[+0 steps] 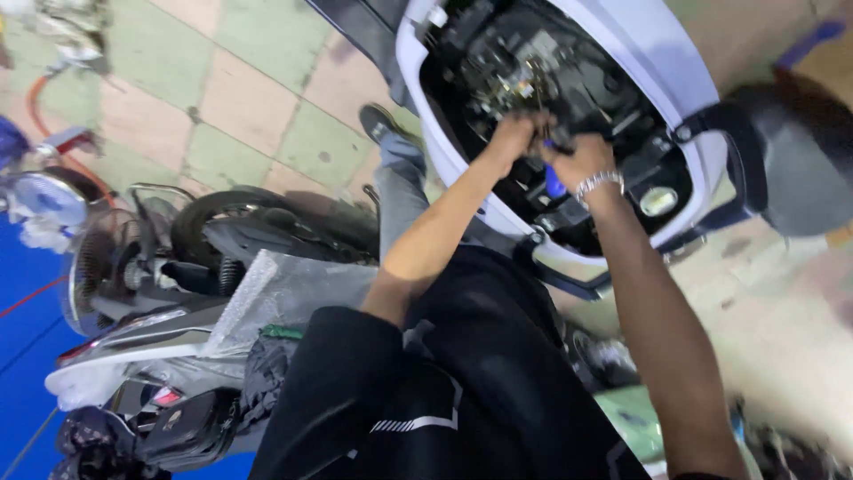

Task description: The person uses a wrench to tighten bolts on the handlebars and within the under-seat compartment of a white scooter. They alternate between adjusting the handlebar controls and reaching into the engine bay to work on internal components.

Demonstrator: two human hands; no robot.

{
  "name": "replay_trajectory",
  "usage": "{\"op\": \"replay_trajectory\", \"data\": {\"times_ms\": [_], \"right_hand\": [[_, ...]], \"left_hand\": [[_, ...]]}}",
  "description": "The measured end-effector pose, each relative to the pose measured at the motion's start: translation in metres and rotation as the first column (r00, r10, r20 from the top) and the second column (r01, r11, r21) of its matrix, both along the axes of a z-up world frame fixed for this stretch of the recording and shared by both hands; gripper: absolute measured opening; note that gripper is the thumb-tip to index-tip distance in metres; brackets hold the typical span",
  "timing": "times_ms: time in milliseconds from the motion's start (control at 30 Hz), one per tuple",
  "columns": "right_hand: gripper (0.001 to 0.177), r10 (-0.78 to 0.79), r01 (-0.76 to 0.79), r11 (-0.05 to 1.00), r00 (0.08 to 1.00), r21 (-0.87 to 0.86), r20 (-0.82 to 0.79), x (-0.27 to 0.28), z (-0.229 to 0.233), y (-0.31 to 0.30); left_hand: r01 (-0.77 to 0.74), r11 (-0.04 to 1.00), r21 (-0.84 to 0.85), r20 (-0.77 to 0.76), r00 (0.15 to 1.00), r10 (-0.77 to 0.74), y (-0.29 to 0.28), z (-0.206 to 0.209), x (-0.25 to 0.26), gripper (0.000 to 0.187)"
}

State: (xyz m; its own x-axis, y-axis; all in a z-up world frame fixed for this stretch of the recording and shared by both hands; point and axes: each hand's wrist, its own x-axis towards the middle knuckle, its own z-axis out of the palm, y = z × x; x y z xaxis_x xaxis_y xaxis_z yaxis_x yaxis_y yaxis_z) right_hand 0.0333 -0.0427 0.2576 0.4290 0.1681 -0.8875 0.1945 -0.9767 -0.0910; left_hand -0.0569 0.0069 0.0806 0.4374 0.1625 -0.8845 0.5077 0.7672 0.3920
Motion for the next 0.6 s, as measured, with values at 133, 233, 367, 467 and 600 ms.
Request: {"op": "replay_trajectory", "data": {"times_ms": [133,233,367,467,600], "right_hand": [[0.052,-0.063,0.069,0.974,0.997,0.214,-0.037,-0.047,0.007,0.008],[0.049,-0.085,0.109,0.924,0.993,0.367,-0.081,-0.080,-0.003,0.012],[0.047,-0.161,0.230,0.875,0.968,0.425,-0.192,-0.111,0.003,0.039],[0.047,-0.174,0.269,0.843,0.956,0.466,-0.237,-0.129,0.007,0.056],[0.051,-0.135,0.227,0.848,0.966,0.479,-0.219,-0.130,0.015,0.059]], "left_hand": [[0.119,0.987,0.104,0.081,0.988,-0.128,0.042,0.052,-0.052,0.029],[0.229,0.947,0.224,0.077,0.965,-0.251,0.075,0.062,-0.089,0.026],[0.236,0.924,0.301,0.063,0.962,-0.266,0.114,0.098,-0.124,0.027],[0.205,0.917,0.343,0.067,0.968,-0.242,0.135,0.135,-0.138,0.025],[0.167,0.918,0.360,0.108,0.970,-0.219,0.135,0.129,-0.146,0.025]]}}
